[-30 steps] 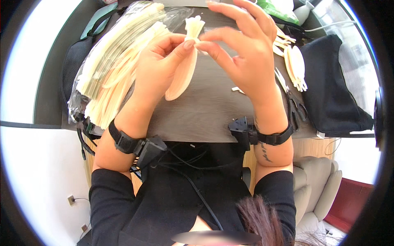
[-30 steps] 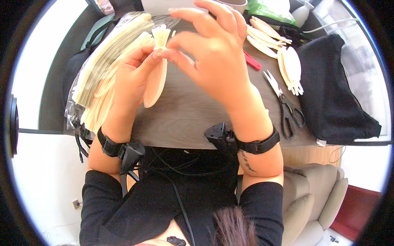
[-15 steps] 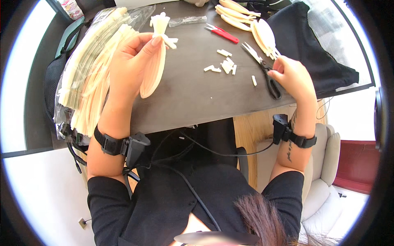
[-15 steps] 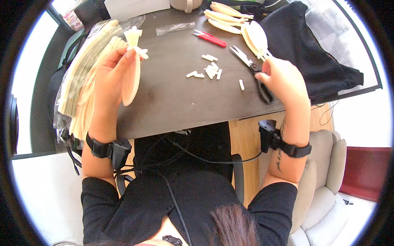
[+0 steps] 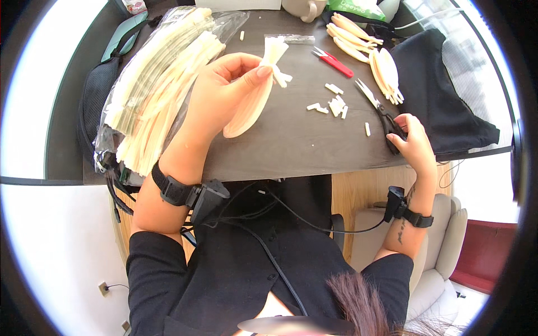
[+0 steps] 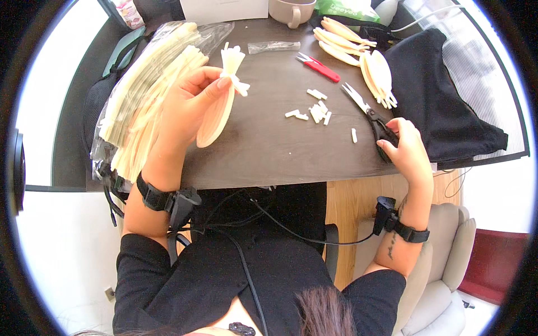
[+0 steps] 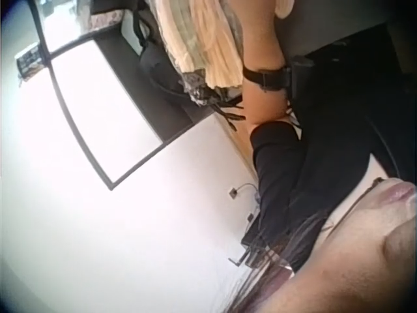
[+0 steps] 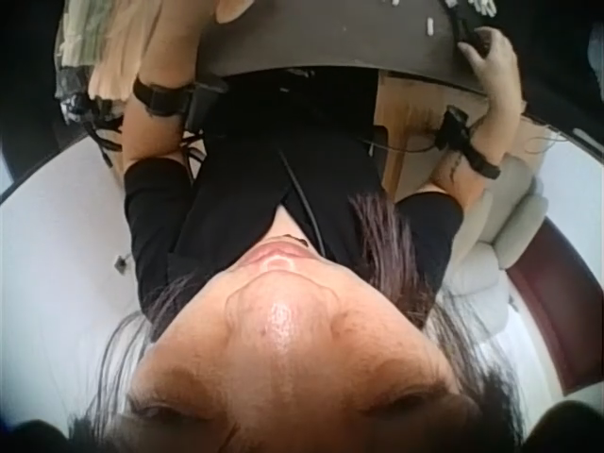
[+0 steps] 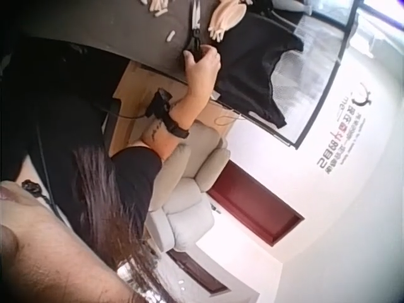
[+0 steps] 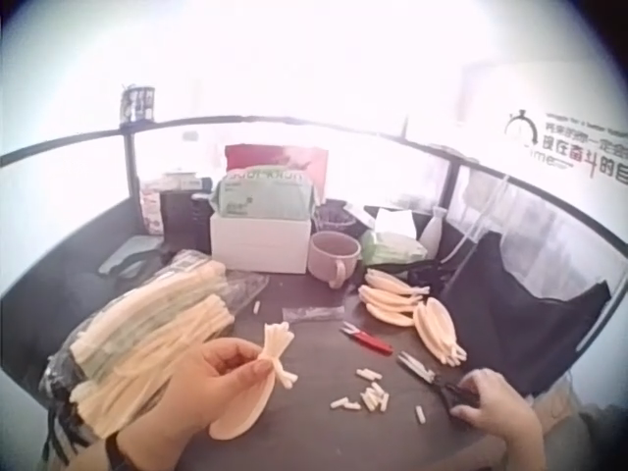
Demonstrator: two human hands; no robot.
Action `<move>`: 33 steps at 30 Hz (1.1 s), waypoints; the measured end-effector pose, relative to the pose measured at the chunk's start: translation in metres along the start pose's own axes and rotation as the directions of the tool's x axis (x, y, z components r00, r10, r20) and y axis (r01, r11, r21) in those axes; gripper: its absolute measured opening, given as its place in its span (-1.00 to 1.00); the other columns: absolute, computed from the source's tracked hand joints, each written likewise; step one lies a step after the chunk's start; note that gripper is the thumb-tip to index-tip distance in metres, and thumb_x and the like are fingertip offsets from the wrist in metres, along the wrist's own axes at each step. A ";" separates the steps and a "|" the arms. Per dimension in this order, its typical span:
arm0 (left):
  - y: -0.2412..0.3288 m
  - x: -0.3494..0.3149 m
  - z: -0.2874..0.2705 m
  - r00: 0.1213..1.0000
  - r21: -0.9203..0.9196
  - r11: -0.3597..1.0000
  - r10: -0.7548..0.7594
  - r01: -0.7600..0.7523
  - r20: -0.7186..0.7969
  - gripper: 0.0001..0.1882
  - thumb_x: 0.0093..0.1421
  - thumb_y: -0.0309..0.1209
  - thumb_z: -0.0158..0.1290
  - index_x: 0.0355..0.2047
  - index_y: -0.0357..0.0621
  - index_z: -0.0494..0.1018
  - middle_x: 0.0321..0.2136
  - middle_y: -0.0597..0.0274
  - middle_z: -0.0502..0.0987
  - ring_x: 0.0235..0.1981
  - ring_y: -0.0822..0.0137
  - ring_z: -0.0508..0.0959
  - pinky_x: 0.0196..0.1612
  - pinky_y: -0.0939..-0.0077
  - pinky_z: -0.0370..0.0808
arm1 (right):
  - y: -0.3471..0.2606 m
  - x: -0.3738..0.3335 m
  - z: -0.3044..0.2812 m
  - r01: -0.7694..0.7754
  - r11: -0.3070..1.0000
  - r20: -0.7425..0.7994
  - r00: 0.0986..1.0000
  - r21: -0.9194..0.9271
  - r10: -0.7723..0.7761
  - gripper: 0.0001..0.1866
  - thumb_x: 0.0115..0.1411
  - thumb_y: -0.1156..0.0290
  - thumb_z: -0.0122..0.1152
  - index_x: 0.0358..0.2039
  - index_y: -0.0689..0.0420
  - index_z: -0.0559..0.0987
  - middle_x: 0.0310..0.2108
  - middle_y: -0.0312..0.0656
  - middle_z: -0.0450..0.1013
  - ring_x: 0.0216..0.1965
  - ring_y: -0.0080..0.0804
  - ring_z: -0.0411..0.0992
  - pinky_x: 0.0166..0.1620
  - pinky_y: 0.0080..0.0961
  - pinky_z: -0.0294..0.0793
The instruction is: Cutting and assembling plastic strips using small tube connectors at a desk.
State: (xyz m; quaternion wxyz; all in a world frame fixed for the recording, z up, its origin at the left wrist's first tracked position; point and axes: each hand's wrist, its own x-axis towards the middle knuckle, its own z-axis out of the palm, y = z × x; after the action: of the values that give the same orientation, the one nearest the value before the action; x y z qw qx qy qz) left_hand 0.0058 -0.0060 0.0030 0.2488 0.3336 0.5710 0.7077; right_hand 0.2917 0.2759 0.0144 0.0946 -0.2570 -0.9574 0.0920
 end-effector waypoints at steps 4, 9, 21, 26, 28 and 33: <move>-0.002 0.000 0.001 0.999 0.056 0.998 0.022 -0.020 -0.031 -0.75 0.19 -0.28 0.20 -0.30 -0.24 0.56 -0.43 0.36 0.58 -0.40 0.62 0.49 -0.31 0.72 0.42 | -0.001 0.001 -0.005 -0.101 0.986 0.066 0.993 0.131 0.093 -0.52 -0.07 0.43 0.43 -0.16 0.23 0.42 -0.23 -0.07 0.43 -0.15 -0.21 0.41 -0.03 -0.37 0.41; -0.002 0.002 0.001 0.999 0.076 0.997 0.026 -0.022 -0.044 -0.75 0.19 -0.28 0.20 -0.30 -0.24 0.56 -0.44 0.37 0.58 -0.41 0.62 0.49 -0.32 0.72 0.41 | -0.002 0.000 -0.008 -0.103 0.990 0.077 0.992 0.092 0.096 -0.49 -0.12 0.42 0.46 -0.16 0.22 0.42 -0.28 -0.08 0.43 -0.19 -0.25 0.41 -0.04 -0.39 0.42; -0.003 0.003 0.000 0.999 -0.016 1.000 0.012 -0.013 -0.036 -0.77 0.18 -0.31 0.20 -0.29 -0.24 0.56 -0.42 0.34 0.59 -0.41 0.61 0.51 -0.32 0.71 0.43 | 0.013 -0.006 -0.009 -0.126 0.988 0.077 0.990 0.094 0.119 -0.60 -0.14 0.48 0.43 -0.27 0.26 0.48 -0.32 -0.08 0.47 -0.25 -0.25 0.47 -0.12 -0.40 0.47; 0.000 0.001 0.001 0.999 -0.028 1.000 0.010 -0.011 -0.034 -0.78 0.17 -0.32 0.21 -0.29 -0.25 0.57 -0.41 0.32 0.60 -0.40 0.60 0.52 -0.31 0.70 0.44 | 0.012 -0.001 -0.008 -0.155 0.988 0.108 0.982 -0.008 0.155 -0.62 -0.15 0.49 0.38 -0.28 0.26 0.48 -0.35 -0.06 0.47 -0.27 -0.19 0.48 -0.15 -0.37 0.48; -0.002 0.002 0.000 1.000 -0.067 0.998 0.002 -0.004 -0.028 -0.77 0.17 -0.32 0.22 -0.29 -0.25 0.57 -0.41 0.33 0.60 -0.40 0.59 0.52 -0.30 0.70 0.44 | 0.005 0.003 -0.010 -0.129 0.989 0.107 0.985 -0.076 0.136 -0.66 -0.16 0.49 0.32 -0.31 0.26 0.50 -0.37 -0.04 0.48 -0.28 -0.15 0.49 -0.17 -0.35 0.48; -0.001 0.002 -0.001 0.999 -0.038 0.999 0.000 -0.001 -0.034 -0.75 0.16 -0.31 0.23 -0.29 -0.25 0.57 -0.42 0.34 0.59 -0.39 0.59 0.52 -0.30 0.70 0.44 | -0.004 0.002 -0.017 -0.127 0.969 0.074 0.987 -0.212 0.146 -0.71 -0.18 0.47 0.27 -0.37 0.26 0.52 -0.38 0.00 0.48 -0.30 -0.11 0.48 -0.18 -0.33 0.48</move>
State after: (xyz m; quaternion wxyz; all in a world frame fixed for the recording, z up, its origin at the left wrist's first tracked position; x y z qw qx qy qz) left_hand 0.0040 -0.0050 0.0026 0.2450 0.3169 0.5615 0.7240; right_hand 0.2917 0.2753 0.0321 0.0180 -0.3263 -0.9450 0.0099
